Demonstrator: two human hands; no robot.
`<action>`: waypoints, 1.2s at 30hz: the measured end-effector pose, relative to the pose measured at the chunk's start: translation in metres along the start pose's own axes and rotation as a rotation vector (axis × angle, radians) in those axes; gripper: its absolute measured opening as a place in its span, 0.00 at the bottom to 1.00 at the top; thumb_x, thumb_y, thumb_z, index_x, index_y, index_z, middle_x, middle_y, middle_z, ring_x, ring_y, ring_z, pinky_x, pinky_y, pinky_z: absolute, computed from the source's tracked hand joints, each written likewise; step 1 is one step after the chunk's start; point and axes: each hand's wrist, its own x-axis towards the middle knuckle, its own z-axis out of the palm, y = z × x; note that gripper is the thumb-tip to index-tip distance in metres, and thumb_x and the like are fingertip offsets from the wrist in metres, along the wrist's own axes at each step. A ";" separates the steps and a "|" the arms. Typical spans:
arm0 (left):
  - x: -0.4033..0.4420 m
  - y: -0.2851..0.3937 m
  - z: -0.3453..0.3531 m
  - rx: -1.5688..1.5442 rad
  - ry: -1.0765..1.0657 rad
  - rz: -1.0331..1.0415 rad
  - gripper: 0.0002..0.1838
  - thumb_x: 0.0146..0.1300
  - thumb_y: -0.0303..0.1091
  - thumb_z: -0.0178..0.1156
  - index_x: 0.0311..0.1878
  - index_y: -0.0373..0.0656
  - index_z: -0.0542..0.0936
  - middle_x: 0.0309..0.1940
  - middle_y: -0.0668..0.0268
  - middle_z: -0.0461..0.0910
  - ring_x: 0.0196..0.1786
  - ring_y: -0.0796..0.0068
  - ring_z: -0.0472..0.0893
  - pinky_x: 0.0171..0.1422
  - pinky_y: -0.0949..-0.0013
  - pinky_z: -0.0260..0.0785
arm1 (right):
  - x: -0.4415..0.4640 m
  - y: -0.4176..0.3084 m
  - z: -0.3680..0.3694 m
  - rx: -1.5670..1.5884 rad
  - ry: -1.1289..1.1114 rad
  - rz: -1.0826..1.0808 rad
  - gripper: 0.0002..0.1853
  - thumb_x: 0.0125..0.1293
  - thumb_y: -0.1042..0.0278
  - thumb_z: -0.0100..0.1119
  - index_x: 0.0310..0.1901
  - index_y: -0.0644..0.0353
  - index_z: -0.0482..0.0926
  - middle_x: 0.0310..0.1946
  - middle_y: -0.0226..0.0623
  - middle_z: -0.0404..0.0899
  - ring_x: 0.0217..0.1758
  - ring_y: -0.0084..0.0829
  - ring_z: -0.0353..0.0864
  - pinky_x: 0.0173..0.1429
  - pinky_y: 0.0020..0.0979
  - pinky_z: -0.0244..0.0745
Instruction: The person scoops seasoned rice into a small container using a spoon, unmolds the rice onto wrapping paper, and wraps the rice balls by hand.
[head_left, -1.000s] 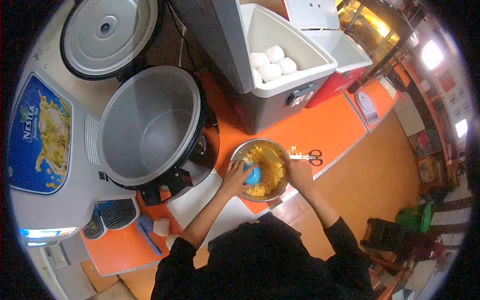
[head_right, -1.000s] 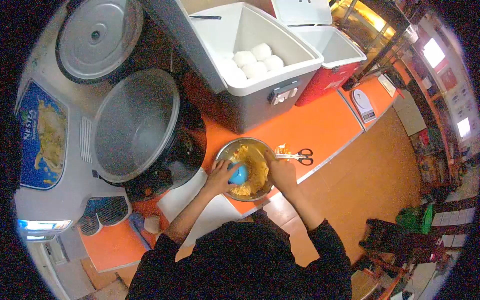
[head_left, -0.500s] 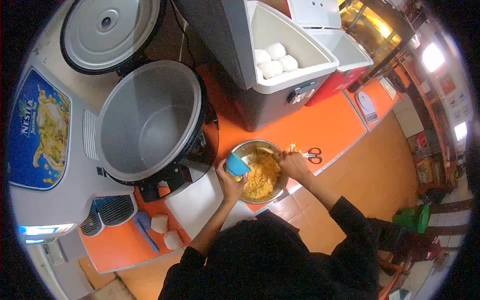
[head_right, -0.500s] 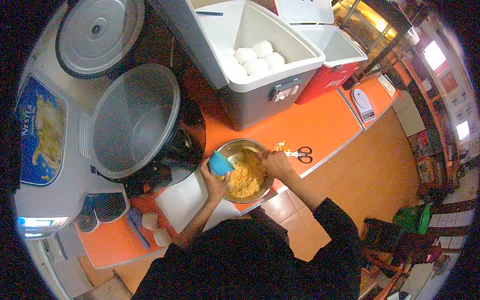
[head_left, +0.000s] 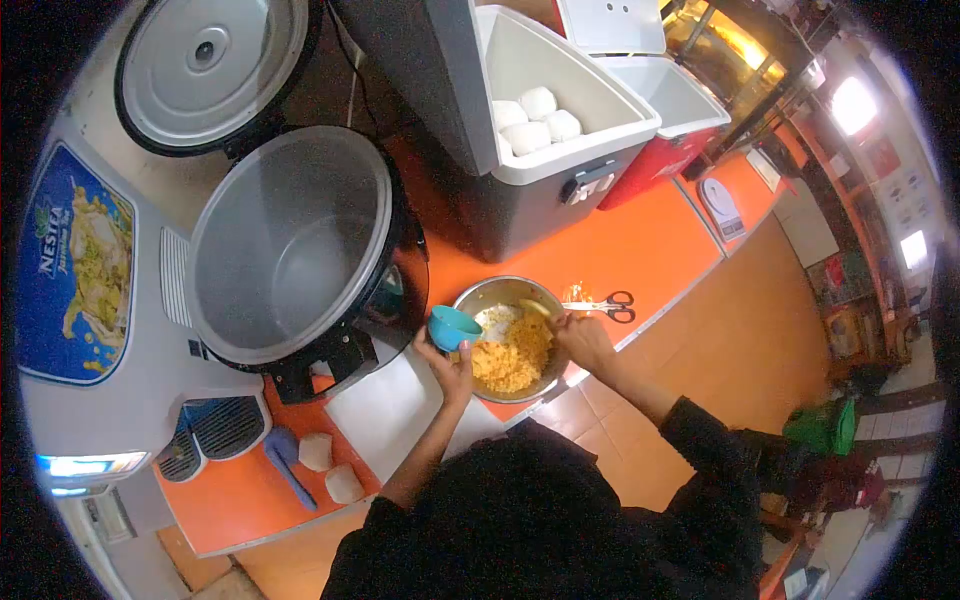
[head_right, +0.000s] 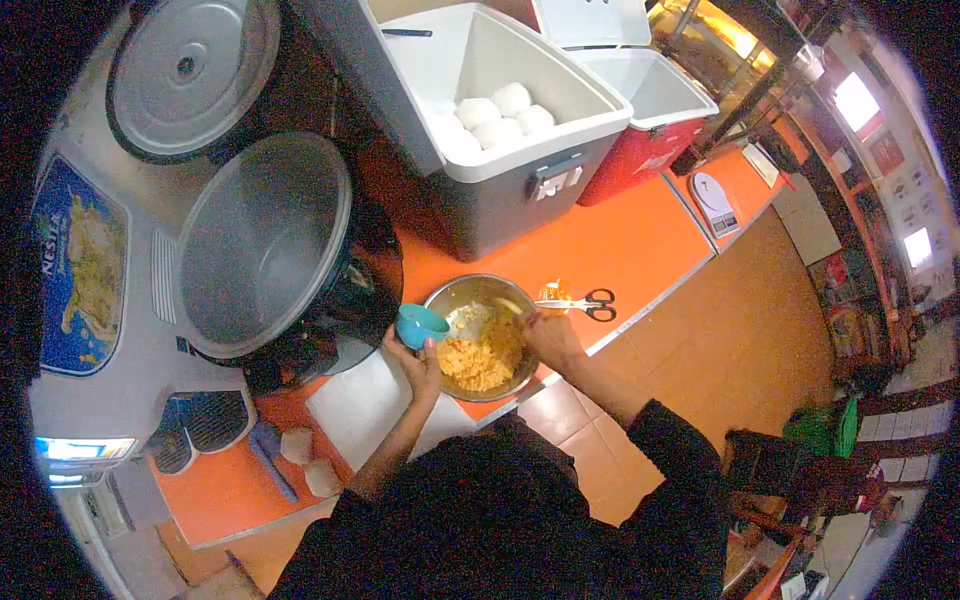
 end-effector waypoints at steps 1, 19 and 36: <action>0.000 -0.002 0.000 -0.002 -0.001 0.003 0.36 0.62 0.37 0.59 0.66 0.37 0.51 0.62 0.48 0.58 0.64 0.55 0.62 0.71 0.56 0.53 | -0.001 -0.003 -0.005 -0.002 0.003 0.002 0.16 0.61 0.68 0.51 0.47 0.70 0.69 0.20 0.40 0.79 0.19 0.35 0.82 0.17 0.35 0.73; 0.013 0.000 0.031 0.019 0.040 -0.116 0.43 0.68 0.55 0.50 0.72 0.35 0.44 0.69 0.45 0.51 0.69 0.50 0.58 0.73 0.53 0.50 | -0.042 -0.097 -0.020 0.708 0.020 0.346 0.16 0.56 0.68 0.56 0.47 0.52 0.71 0.26 0.48 0.81 0.27 0.50 0.81 0.31 0.49 0.76; 0.013 -0.028 0.021 -0.118 0.165 -0.226 0.44 0.67 0.55 0.48 0.74 0.39 0.41 0.70 0.47 0.52 0.69 0.52 0.60 0.73 0.55 0.51 | -0.035 -0.078 0.014 1.314 0.098 0.412 0.11 0.71 0.61 0.54 0.40 0.61 0.75 0.24 0.37 0.77 0.33 0.27 0.81 0.38 0.32 0.75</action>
